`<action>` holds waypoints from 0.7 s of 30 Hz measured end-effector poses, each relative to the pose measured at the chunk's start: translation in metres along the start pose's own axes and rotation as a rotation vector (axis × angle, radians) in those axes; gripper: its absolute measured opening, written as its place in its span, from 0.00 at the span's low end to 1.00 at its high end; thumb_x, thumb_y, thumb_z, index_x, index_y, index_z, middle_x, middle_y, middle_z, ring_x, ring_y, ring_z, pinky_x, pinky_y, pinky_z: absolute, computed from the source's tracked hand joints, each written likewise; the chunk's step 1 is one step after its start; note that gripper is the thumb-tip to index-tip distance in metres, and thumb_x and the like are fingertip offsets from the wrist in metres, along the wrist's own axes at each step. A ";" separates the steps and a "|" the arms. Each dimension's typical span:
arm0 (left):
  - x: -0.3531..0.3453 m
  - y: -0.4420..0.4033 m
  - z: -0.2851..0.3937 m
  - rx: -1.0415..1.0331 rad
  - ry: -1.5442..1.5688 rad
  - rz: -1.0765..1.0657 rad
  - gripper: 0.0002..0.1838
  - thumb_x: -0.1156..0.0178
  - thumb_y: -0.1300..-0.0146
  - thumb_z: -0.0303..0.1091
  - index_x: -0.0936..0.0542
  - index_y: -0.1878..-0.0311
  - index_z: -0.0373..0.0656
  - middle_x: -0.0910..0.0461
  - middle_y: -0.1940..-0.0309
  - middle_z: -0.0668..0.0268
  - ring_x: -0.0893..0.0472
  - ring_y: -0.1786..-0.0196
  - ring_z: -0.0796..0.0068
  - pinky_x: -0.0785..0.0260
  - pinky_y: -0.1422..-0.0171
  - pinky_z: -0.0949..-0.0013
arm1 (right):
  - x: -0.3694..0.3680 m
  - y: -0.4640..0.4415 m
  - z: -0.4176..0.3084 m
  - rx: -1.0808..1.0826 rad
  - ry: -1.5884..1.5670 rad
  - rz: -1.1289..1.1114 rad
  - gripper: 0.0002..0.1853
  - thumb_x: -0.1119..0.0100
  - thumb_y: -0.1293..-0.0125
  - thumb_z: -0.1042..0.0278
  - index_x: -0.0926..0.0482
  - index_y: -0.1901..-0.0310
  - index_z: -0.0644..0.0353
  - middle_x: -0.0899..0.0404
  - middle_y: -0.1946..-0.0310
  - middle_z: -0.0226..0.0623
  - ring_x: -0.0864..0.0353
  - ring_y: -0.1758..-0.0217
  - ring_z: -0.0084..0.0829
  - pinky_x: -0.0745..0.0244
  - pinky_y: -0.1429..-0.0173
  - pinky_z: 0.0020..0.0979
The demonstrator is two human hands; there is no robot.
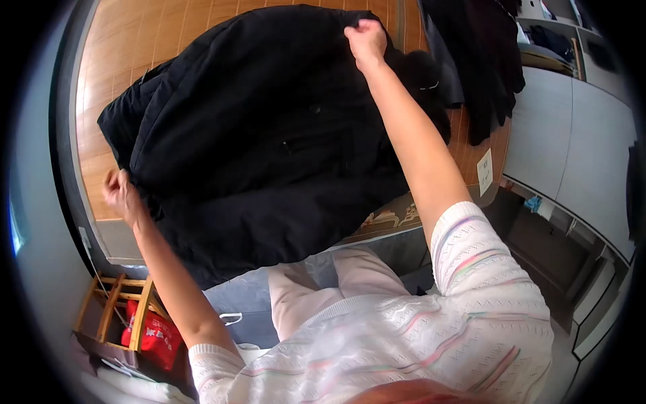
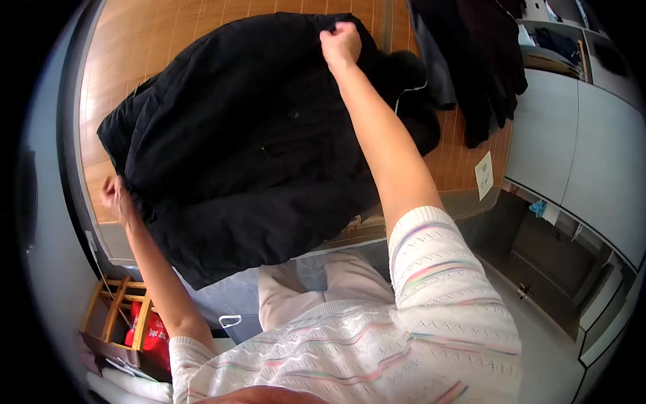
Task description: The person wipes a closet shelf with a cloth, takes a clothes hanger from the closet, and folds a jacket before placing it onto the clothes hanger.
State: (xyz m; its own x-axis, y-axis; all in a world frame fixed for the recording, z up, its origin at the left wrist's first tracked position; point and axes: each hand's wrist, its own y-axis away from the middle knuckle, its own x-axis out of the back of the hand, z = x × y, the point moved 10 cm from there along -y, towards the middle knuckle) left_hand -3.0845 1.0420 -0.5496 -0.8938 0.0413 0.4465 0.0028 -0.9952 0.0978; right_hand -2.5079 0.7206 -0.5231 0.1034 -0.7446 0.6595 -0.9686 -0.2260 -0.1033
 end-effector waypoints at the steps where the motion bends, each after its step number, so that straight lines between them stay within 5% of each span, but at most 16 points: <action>1: -0.001 0.019 0.067 -0.248 -0.242 0.104 0.17 0.41 0.43 0.29 0.26 0.50 0.35 0.22 0.59 0.59 0.24 0.55 0.67 0.34 0.50 0.74 | 0.017 0.003 -0.042 0.163 0.153 0.068 0.14 0.39 0.51 0.64 0.25 0.64 0.59 0.22 0.68 0.40 0.22 0.63 0.40 0.27 0.58 0.40; 2: -0.013 0.055 0.143 -0.496 -0.484 0.208 0.18 0.41 0.43 0.28 0.27 0.49 0.36 0.23 0.56 0.56 0.24 0.53 0.62 0.34 0.49 0.73 | 0.019 0.010 -0.083 0.406 0.152 0.116 0.17 0.37 0.48 0.59 0.25 0.61 0.61 0.22 0.65 0.41 0.22 0.63 0.38 0.28 0.60 0.33; 3: -0.046 0.075 0.179 -0.670 -0.464 0.089 0.19 0.42 0.42 0.31 0.28 0.47 0.39 0.26 0.50 0.55 0.28 0.47 0.59 0.37 0.44 0.68 | 0.001 0.015 -0.110 0.326 0.239 -0.070 0.12 0.40 0.50 0.61 0.24 0.65 0.57 0.22 0.64 0.40 0.22 0.61 0.40 0.26 0.60 0.38; 4: -0.084 0.096 0.203 -0.839 -0.438 -0.032 0.20 0.43 0.40 0.35 0.29 0.45 0.42 0.29 0.45 0.55 0.31 0.41 0.56 0.40 0.40 0.63 | -0.011 0.037 -0.154 0.504 0.256 -0.183 0.13 0.41 0.48 0.62 0.24 0.60 0.56 0.22 0.60 0.42 0.21 0.63 0.39 0.26 0.61 0.37; 6: -0.153 0.132 0.203 -0.997 -0.840 -0.129 0.22 0.51 0.35 0.44 0.33 0.39 0.51 0.39 0.36 0.60 0.43 0.33 0.57 0.54 0.32 0.52 | -0.053 0.085 -0.204 0.605 0.449 -0.588 0.29 0.47 0.38 0.52 0.37 0.38 0.54 0.37 0.38 0.36 0.40 0.35 0.37 0.49 0.34 0.50; 8: -0.180 0.106 0.114 -0.953 -0.941 -0.214 0.29 0.60 0.35 0.55 0.43 0.32 0.56 0.49 0.31 0.65 0.52 0.29 0.59 0.63 0.31 0.46 | -0.109 0.092 -0.127 0.728 0.405 -0.521 0.30 0.55 0.36 0.45 0.42 0.35 0.48 0.50 0.32 0.34 0.57 0.28 0.40 0.65 0.32 0.58; 9: -0.179 0.095 0.102 -0.914 -0.947 -0.195 0.30 0.59 0.35 0.56 0.44 0.32 0.56 0.49 0.31 0.65 0.52 0.29 0.60 0.62 0.31 0.46 | -0.112 0.085 -0.099 0.786 0.932 -0.144 0.32 0.58 0.36 0.43 0.43 0.35 0.52 0.50 0.32 0.38 0.58 0.27 0.40 0.64 0.31 0.55; 10: -0.176 0.093 0.095 -0.862 -0.961 -0.176 0.31 0.59 0.36 0.57 0.44 0.32 0.56 0.49 0.31 0.65 0.52 0.29 0.60 0.61 0.32 0.45 | -0.099 0.062 -0.075 0.574 0.515 -0.469 0.33 0.58 0.36 0.43 0.44 0.34 0.55 0.50 0.32 0.40 0.57 0.28 0.41 0.62 0.30 0.52; 12: -0.174 0.091 0.092 -0.872 -1.003 -0.184 0.33 0.60 0.36 0.58 0.46 0.31 0.55 0.50 0.30 0.66 0.52 0.29 0.62 0.60 0.32 0.45 | -0.076 0.051 -0.059 0.690 0.402 -0.427 0.29 0.57 0.35 0.48 0.39 0.38 0.59 0.44 0.34 0.42 0.52 0.29 0.42 0.57 0.30 0.49; 14: -0.178 0.086 0.083 -0.874 -1.036 -0.165 0.33 0.62 0.36 0.59 0.48 0.31 0.56 0.51 0.30 0.66 0.52 0.28 0.62 0.60 0.31 0.45 | -0.010 0.061 -0.093 0.944 0.301 -0.278 0.21 0.53 0.34 0.58 0.30 0.48 0.67 0.28 0.49 0.49 0.29 0.44 0.44 0.32 0.44 0.46; 15: -0.178 0.085 0.082 -0.870 -1.032 -0.164 0.33 0.63 0.36 0.59 0.48 0.31 0.56 0.51 0.30 0.67 0.52 0.28 0.63 0.61 0.31 0.45 | 0.036 0.052 -0.093 0.864 0.048 -0.211 0.14 0.41 0.43 0.62 0.23 0.58 0.60 0.21 0.64 0.42 0.20 0.63 0.36 0.27 0.60 0.31; 16: -0.178 0.085 0.082 -0.868 -1.035 -0.161 0.33 0.63 0.36 0.59 0.48 0.31 0.56 0.51 0.30 0.67 0.52 0.28 0.63 0.61 0.31 0.45 | 0.079 0.047 -0.084 0.633 0.040 -0.187 0.10 0.45 0.42 0.66 0.21 0.61 0.59 0.20 0.65 0.41 0.19 0.66 0.36 0.25 0.61 0.34; 18: -0.180 0.085 0.082 -0.867 -1.041 -0.157 0.33 0.63 0.36 0.59 0.48 0.31 0.56 0.51 0.30 0.67 0.52 0.28 0.63 0.61 0.31 0.45 | 0.141 0.026 0.003 0.201 -0.192 -0.149 0.10 0.44 0.41 0.67 0.20 0.62 0.62 0.19 0.65 0.42 0.18 0.66 0.28 0.25 0.62 0.28; 20: -0.180 0.085 0.081 -0.862 -1.059 -0.160 0.33 0.62 0.36 0.59 0.48 0.31 0.55 0.51 0.30 0.66 0.52 0.28 0.63 0.60 0.31 0.46 | 0.177 0.024 0.117 -0.205 0.242 -0.233 0.11 0.42 0.43 0.68 0.21 0.61 0.66 0.19 0.67 0.41 0.18 0.67 0.27 0.25 0.63 0.27; 21: -0.181 0.083 0.081 -0.862 -1.062 -0.161 0.34 0.62 0.36 0.59 0.48 0.31 0.55 0.51 0.30 0.66 0.52 0.29 0.63 0.60 0.31 0.46 | 0.172 0.033 0.154 -0.380 0.113 -0.294 0.11 0.43 0.43 0.69 0.22 0.62 0.68 0.19 0.67 0.40 0.19 0.68 0.28 0.25 0.63 0.28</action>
State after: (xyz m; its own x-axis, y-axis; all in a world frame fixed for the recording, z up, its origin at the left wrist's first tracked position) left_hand -2.8861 0.9588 -0.5505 -0.0883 -0.1804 0.9796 -0.6916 -0.6966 -0.1906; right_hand -2.4874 0.4880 -0.5279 0.3800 -0.6061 0.6987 -0.9181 -0.1556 0.3645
